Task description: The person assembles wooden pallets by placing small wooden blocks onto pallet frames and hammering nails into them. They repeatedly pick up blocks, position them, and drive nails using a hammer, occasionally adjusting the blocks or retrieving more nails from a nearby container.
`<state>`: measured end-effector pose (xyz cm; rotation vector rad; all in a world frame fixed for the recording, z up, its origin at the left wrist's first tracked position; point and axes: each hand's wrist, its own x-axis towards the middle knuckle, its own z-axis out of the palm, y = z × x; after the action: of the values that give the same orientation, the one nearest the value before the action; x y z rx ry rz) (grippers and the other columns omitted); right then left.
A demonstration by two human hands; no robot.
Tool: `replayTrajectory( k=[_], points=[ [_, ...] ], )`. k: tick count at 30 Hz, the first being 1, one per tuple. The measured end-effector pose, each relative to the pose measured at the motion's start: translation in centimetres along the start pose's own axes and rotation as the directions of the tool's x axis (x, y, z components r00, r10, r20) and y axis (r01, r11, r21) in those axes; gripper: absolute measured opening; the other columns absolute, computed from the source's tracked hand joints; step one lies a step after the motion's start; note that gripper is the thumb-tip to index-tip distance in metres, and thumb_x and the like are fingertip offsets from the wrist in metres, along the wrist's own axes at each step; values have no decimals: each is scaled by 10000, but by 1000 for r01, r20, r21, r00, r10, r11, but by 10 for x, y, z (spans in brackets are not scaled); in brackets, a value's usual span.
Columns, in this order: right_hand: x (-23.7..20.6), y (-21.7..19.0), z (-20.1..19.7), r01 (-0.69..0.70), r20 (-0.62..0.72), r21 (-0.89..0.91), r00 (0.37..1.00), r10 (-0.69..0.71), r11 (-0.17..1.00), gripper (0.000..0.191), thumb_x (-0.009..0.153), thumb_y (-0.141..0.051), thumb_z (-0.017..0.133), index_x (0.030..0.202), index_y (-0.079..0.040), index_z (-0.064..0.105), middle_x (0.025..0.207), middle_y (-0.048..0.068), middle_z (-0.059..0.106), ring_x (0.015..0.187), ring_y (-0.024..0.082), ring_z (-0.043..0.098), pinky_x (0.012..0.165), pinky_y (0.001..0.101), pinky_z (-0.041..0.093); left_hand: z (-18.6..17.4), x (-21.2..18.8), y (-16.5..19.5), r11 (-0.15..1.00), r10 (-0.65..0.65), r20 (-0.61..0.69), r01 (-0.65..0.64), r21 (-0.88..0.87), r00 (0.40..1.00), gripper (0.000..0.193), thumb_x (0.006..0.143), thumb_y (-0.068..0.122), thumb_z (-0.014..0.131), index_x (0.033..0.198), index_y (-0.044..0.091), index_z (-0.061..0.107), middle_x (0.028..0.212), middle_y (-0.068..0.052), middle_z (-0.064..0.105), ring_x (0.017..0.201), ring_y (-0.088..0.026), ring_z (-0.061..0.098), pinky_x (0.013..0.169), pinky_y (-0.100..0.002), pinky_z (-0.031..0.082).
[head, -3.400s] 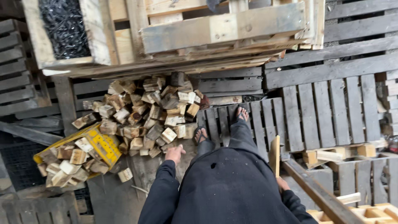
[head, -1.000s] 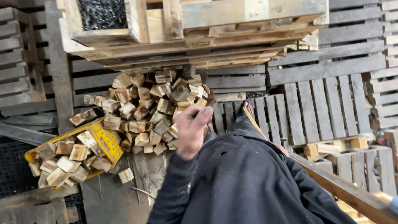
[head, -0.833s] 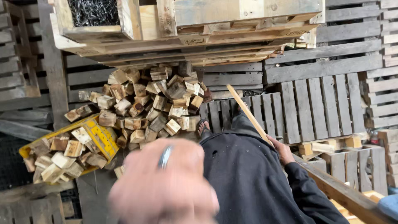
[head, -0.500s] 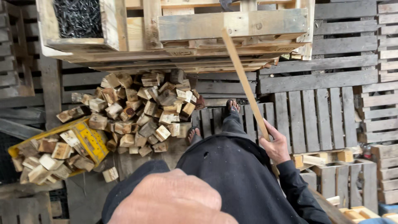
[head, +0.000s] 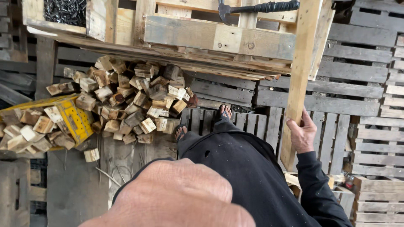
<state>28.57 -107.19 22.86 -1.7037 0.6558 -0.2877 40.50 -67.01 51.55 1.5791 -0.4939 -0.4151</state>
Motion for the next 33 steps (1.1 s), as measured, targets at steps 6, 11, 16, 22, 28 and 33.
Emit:
replayTrajectory(
  k=[6,11,16,22,28,33],
  points=[
    [31,-1,-13,35,-36,54,999,-33,998,630,932,18,691,1540,6,527,1252,37,695,1049,71,655,914,219,542,21,47,43,977,96,-301,-148,-156,949,246,997,160,601,769,69,579,659,-44,592,567,-131,598,562,-269,516],
    [24,5,-12,50,-196,70,980,-35,996,640,952,21,684,1571,-15,524,1206,9,687,973,51,615,851,203,516,17,116,-123,606,-327,-206,37,-794,922,268,1112,235,455,958,59,586,592,46,367,477,-58,310,414,-244,275],
    [-17,16,5,-3,-278,101,960,31,995,589,965,14,661,1547,-3,569,1131,23,693,922,65,617,812,219,514,31,27,-337,-55,-826,198,274,-960,528,299,1057,374,452,922,179,633,532,93,293,418,-75,276,397,-251,235],
    [-59,13,56,-72,-209,116,973,95,991,653,921,-7,682,1554,-19,519,1185,25,690,940,59,613,821,205,504,8,-28,-376,-63,-840,196,267,-961,506,333,1042,424,508,802,195,530,589,73,362,464,-87,331,419,-254,263],
    [-72,-22,103,111,223,-300,974,-44,947,636,899,-50,729,1513,-31,564,1224,105,696,1091,153,634,956,291,509,-9,-34,-360,-118,-715,287,295,-948,638,280,1030,392,592,833,202,532,585,81,359,479,-63,341,414,-218,270],
    [-79,-37,138,364,545,-531,838,-20,765,591,821,-87,742,1403,-107,642,1331,211,681,1114,308,703,958,362,549,5,-64,-355,-157,-767,362,393,-906,529,334,1034,452,559,857,169,560,548,82,326,466,-80,330,426,-259,254]
  ],
)
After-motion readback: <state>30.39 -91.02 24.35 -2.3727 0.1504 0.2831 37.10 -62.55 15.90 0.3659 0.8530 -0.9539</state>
